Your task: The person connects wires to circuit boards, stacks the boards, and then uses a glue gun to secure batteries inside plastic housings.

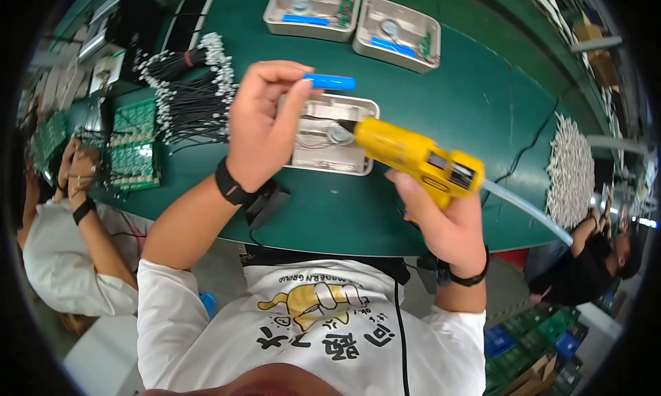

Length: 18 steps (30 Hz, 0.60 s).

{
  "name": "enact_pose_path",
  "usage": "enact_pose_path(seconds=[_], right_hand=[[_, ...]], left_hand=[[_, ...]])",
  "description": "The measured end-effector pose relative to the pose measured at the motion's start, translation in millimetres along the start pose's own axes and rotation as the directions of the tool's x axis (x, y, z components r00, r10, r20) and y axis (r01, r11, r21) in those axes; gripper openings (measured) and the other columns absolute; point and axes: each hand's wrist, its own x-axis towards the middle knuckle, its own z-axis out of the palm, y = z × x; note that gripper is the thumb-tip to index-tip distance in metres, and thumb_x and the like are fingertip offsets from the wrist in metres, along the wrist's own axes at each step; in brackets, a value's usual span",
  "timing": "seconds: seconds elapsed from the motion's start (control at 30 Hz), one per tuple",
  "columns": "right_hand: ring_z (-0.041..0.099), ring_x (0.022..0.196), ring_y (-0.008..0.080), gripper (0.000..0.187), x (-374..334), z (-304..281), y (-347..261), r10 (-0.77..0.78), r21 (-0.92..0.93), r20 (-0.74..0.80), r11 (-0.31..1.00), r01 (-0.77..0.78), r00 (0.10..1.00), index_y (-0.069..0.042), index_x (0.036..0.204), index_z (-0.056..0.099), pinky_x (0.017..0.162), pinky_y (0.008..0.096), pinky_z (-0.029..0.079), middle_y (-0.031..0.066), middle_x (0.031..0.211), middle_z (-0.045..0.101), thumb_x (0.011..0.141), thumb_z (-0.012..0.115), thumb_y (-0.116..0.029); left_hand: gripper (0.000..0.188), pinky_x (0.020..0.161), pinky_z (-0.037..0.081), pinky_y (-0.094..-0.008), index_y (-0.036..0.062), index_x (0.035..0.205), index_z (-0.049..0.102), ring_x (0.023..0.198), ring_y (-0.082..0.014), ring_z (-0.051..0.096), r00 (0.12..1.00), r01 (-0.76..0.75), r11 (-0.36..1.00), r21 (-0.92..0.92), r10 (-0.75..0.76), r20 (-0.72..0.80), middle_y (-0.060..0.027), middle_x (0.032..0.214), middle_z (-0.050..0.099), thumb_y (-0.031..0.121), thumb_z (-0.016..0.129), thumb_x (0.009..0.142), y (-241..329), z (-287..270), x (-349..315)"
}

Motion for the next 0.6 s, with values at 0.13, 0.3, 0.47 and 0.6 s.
enact_pose_path(seconds=[0.13,0.3,0.47,0.6], right_hand=[[0.067,0.079,0.0090,0.035,21,9,-10,0.052,-0.204,0.175,0.979,-0.015,0.983,0.002,0.142,0.070,0.065,0.0292,0.056,0.0041,0.104,0.077,0.112,0.075,-0.017],[0.062,0.076,0.0057,0.035,46,22,-6,-0.011,-0.313,0.276,0.944,0.100,0.961,0.002,0.137,0.072,0.063,0.0263,0.051,-0.0004,0.098,0.073,0.112,0.077,-0.021],[0.058,0.071,0.0042,0.036,50,33,6,-0.101,-0.251,0.280,0.952,0.175,0.955,0.002,0.136,0.072,0.060,0.0248,0.047,-0.0014,0.095,0.071,0.112,0.078,-0.024],[0.058,0.070,0.0043,0.037,50,32,-7,0.054,-0.258,0.301,0.966,0.027,0.952,0.002,0.136,0.072,0.059,0.0249,0.047,-0.0019,0.094,0.071,0.112,0.078,-0.025]], left_hand=[[0.015,0.092,0.062,-0.0313,-0.0013,0.127,0.074,0.103,-0.0181,0.076,0.996,0.091,0.993,0.080,-0.092,-0.001,-0.0123,0.123,0.072,0.005,0.071,0.114,7,0,-3],[0.022,0.094,0.062,-0.0299,-0.0022,0.136,0.073,0.109,-0.0167,0.075,0.997,0.030,0.983,0.180,-0.044,0.070,-0.0119,0.132,0.066,0.006,0.067,0.117,17,-2,-5],[0.022,0.094,0.062,-0.0300,-0.0017,0.137,0.073,0.112,-0.0174,0.075,0.995,0.064,0.985,0.162,-0.074,0.059,-0.0117,0.135,0.063,0.008,0.065,0.118,19,-4,-7],[0.022,0.094,0.062,-0.0299,-0.0014,0.137,0.073,0.113,-0.0176,0.075,0.995,0.064,0.983,0.174,-0.075,0.058,-0.0116,0.135,0.063,0.008,0.065,0.118,18,-6,-6]])
